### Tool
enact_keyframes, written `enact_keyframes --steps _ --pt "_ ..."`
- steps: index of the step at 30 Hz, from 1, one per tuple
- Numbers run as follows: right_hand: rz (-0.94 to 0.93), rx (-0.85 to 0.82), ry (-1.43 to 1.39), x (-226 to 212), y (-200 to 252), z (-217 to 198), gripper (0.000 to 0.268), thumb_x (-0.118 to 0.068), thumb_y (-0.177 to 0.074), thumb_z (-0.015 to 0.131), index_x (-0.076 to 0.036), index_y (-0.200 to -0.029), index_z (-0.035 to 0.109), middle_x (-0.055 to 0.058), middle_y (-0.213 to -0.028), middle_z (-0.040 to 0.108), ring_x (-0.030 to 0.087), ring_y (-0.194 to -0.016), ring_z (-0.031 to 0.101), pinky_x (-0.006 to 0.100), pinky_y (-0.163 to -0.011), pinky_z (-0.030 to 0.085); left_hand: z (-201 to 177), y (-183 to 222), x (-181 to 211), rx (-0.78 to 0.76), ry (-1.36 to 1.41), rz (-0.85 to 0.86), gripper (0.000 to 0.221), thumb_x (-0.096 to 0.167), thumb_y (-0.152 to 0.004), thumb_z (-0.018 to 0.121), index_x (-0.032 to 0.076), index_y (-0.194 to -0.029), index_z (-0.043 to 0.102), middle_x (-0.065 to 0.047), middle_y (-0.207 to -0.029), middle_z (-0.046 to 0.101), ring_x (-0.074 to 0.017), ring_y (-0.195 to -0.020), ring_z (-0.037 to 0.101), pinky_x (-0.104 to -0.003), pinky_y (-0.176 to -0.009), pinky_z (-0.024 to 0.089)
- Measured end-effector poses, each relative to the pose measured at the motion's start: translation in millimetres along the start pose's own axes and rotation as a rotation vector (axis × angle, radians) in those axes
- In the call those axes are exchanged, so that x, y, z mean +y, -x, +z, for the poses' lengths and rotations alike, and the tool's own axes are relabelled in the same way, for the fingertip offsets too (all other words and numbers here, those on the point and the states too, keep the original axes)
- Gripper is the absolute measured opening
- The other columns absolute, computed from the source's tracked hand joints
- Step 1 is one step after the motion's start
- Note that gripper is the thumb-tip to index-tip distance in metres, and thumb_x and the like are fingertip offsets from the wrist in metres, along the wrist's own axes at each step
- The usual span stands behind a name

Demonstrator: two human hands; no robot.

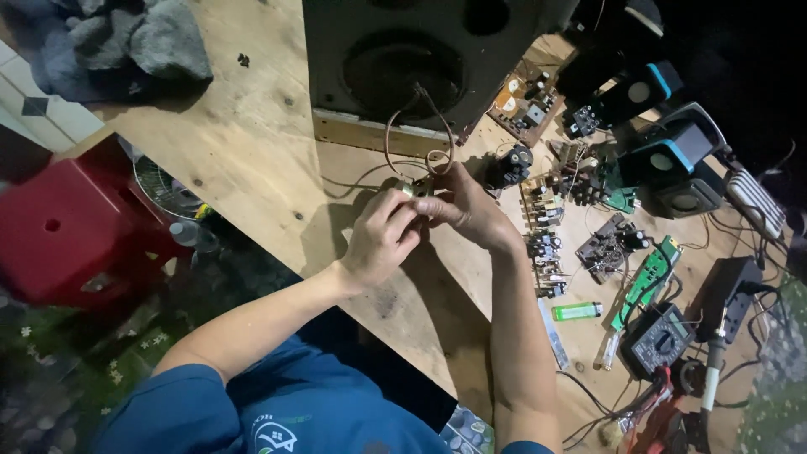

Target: The person is repairing electronics by connecting wires to circuit boards, testing them with a multimeter, and soldering connections.

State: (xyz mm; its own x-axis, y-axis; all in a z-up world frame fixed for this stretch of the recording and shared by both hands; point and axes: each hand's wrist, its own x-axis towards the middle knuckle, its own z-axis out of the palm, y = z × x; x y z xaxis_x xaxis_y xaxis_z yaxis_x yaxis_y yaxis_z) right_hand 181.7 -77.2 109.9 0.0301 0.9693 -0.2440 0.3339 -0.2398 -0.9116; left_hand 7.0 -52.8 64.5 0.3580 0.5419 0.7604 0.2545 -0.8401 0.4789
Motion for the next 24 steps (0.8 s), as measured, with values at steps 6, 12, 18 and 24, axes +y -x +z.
enact_keyframes --steps 6,12,18,24 --pt "0.01 0.108 0.022 24.4 -18.4 -1.9 0.058 -0.025 -0.086 0.08 -0.006 -0.131 0.049 0.021 -0.111 0.066 0.03 -0.096 0.07 0.042 -0.074 0.063 5.6 6.7 -8.9 -0.157 0.168 0.024 0.015 0.016 -0.088 0.068 0.008 -0.1 0.064 -0.002 -0.089 0.053 -0.0356 -0.083 0.059 -0.035 -0.061 0.053" --pt "-0.073 0.102 -0.173 36.2 -15.0 -11.2 0.048 -0.009 -0.076 0.086 0.001 -0.116 0.062 0.013 -0.092 0.064 0.02 -0.075 0.066 0.029 -0.059 0.06 1.9 -26.6 -41.4 0.11 0.436 -0.325 0.049 0.048 -0.095 0.069 0.007 -0.117 0.055 -0.011 -0.09 0.055 -0.0236 -0.076 0.057 -0.035 -0.066 0.052" --pt "-0.055 0.205 0.179 40.4 -12.1 -18.9 0.033 -0.035 -0.094 0.071 -0.006 -0.109 0.07 0.019 -0.085 0.07 0.028 -0.082 0.069 0.042 -0.072 0.053 7.7 -65.6 -31.4 -0.141 0.878 -0.51 0.006 0.013 -0.094 0.072 0.008 -0.097 0.071 -0.005 -0.073 0.07 -0.0076 -0.065 0.067 -0.019 -0.058 0.054" --pt "-0.211 0.542 0.369 -2.1 12.6 -34.8 0.023 -0.031 -0.099 0.061 -0.009 -0.103 0.059 0.021 -0.09 0.067 0.044 -0.089 0.068 0.052 -0.075 0.054 38.6 -79.1 -23.2 -0.283 1.002 -0.527 0.012 0.001 -0.088 0.068 0.002 -0.1 0.069 -0.007 -0.078 0.068 -0.0087 -0.069 0.061 -0.025 -0.059 0.055"
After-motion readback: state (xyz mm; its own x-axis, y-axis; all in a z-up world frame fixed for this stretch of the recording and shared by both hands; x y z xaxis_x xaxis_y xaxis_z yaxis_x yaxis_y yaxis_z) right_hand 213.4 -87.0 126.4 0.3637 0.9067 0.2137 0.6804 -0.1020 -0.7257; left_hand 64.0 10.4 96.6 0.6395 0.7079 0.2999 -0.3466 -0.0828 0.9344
